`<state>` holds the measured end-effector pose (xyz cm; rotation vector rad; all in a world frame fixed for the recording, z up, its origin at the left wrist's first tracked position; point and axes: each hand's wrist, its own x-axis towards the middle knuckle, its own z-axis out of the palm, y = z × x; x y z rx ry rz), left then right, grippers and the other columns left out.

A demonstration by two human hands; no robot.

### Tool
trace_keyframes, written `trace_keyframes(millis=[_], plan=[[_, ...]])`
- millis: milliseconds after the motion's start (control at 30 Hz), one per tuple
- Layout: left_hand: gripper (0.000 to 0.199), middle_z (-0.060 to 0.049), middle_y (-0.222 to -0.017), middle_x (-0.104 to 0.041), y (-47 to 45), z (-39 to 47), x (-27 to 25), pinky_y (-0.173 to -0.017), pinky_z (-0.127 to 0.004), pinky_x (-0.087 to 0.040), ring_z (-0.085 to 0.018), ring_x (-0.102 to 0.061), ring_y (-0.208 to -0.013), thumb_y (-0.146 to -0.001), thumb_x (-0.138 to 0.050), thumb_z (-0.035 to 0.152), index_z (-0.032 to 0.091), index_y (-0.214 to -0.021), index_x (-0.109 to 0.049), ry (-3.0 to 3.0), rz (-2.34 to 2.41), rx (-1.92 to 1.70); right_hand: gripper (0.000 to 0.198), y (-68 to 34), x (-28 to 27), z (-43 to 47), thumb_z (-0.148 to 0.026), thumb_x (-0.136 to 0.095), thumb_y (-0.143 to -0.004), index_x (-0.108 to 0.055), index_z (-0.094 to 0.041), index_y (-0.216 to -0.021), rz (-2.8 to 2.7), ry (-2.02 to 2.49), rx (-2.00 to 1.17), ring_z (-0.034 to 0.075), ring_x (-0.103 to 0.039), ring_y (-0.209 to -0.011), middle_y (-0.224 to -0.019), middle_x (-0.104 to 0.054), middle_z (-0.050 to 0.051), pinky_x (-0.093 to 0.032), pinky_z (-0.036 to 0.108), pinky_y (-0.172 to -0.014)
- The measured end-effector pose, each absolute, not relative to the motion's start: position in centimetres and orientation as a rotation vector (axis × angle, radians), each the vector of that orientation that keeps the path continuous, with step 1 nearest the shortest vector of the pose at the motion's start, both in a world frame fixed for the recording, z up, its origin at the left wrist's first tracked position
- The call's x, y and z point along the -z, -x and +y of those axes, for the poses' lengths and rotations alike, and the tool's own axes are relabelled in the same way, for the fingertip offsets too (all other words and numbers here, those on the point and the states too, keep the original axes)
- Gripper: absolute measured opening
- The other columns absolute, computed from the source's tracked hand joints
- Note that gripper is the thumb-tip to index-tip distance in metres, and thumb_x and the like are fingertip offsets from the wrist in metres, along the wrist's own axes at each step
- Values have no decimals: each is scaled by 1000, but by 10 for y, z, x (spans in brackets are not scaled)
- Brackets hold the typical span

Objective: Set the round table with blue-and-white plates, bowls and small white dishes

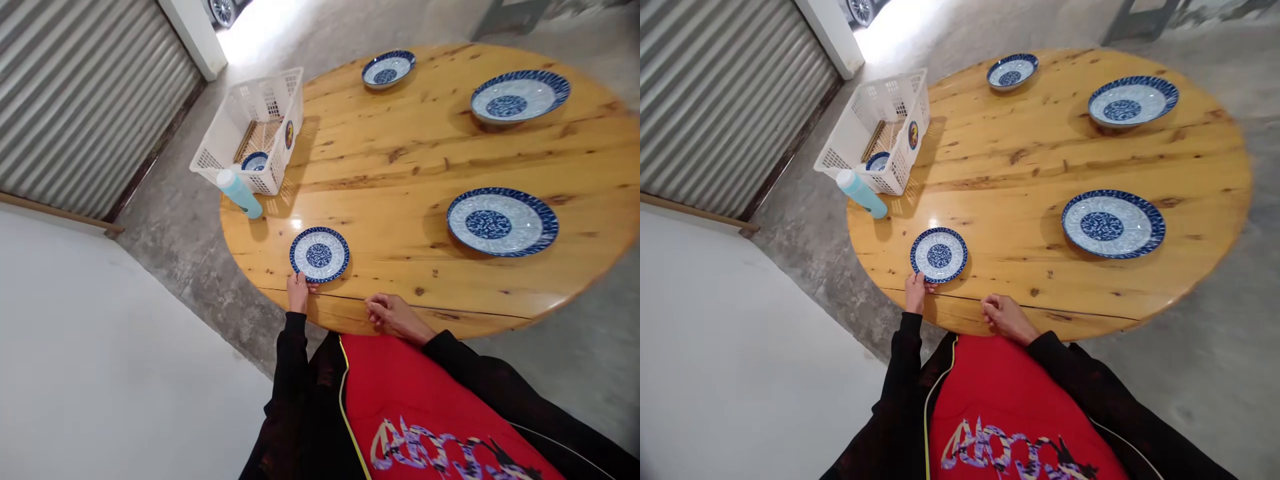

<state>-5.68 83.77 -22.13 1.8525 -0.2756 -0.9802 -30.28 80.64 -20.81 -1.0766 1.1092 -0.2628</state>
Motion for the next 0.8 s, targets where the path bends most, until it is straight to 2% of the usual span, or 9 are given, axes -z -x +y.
trace_keyframes(millis=[333, 500, 600, 800], plan=[[14, 0, -66, -64, 53, 837, 227, -53, -26, -52, -18, -69, -56, -93, -52, 32, 21, -85, -52, -1825, -295, 992, 14, 301, 213, 805, -28, -71, -78, -64, -18, -72, 1123, 1046, 279, 14, -63, -54, -63, -65, 2, -52, 22, -47], [17, 1, -63, -62, 52, 837, 227, -51, -24, -51, -17, -68, -53, -92, -54, 33, 21, -82, -51, -1838, -319, 991, 20, 272, 207, 778, -21, -70, -86, -63, -16, -68, 1163, 1055, 393, 13, -64, -55, -65, -68, 4, -54, 20, -49], [20, 2, -61, -60, 49, 838, 227, -51, -23, -50, -16, -68, -54, -92, -57, 36, 21, -79, -51, -1852, -342, 992, 20, 247, 203, 757, -18, -66, -92, -65, -15, -72, 1167, 989, 466, 11, -65, -54, -68, -70, 5, -55, 19, -50], [25, 3, -58, -58, 44, 841, 231, -51, -24, -49, -15, -64, -51, -96, -50, 32, 22, -73, -48, -1867, -414, 961, 23, 216, 211, 737, -11, -64, -93, -61, -14, -71, 1247, 1023, 453, 11, -63, -46, -55, -66, 3, -52, 16, -44]])
